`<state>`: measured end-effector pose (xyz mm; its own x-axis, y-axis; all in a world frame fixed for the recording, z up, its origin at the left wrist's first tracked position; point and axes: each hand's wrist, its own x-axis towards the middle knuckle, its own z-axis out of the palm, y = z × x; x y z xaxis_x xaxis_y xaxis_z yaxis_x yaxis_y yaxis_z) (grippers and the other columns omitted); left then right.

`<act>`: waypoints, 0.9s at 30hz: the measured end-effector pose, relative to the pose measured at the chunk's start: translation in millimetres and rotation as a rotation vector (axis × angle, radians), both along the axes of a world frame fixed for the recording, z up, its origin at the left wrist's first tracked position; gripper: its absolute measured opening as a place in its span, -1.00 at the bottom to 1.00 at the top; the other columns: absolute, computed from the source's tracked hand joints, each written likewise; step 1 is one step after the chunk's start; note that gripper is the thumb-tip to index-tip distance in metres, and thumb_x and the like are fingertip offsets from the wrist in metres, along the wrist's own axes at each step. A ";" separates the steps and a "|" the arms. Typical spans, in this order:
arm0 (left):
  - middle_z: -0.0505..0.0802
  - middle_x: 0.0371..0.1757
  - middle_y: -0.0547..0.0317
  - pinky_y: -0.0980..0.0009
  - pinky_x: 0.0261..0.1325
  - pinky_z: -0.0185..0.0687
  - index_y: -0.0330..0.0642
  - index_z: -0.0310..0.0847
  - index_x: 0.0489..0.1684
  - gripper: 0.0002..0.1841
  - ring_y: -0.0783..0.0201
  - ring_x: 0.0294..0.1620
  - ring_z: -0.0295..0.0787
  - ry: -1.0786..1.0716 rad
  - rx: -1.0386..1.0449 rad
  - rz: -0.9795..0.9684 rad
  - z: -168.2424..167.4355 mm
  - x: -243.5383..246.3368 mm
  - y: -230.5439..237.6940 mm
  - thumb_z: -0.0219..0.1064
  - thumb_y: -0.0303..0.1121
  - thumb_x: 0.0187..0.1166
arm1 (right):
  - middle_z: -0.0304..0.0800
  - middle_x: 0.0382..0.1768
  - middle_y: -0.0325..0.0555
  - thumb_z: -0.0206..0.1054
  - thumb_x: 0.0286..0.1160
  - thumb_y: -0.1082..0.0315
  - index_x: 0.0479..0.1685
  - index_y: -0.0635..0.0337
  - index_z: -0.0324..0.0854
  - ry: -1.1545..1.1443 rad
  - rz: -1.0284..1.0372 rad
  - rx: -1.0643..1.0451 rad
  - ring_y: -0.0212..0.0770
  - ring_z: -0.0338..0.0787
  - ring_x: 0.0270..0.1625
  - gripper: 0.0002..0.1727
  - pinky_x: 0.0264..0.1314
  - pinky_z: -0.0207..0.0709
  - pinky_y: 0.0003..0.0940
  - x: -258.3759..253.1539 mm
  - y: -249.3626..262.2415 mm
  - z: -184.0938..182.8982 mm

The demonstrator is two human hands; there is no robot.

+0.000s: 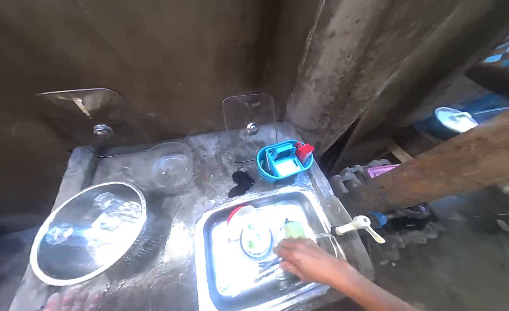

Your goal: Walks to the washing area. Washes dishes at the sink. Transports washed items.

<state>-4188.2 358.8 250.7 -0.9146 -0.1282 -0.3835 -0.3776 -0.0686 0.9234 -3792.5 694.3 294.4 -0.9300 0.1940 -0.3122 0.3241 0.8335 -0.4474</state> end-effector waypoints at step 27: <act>0.64 -0.07 0.02 0.26 -0.16 0.69 -0.23 0.42 0.10 -0.69 0.24 -0.15 0.64 0.078 0.261 0.265 -8.9 60.3 5.5 0.22 -0.62 0.39 | 0.90 -0.16 0.27 0.36 0.46 -0.34 -0.17 0.26 0.85 -0.163 -0.242 0.455 0.38 0.89 -0.05 -0.29 -0.11 0.62 0.46 103.6 108.5 90.8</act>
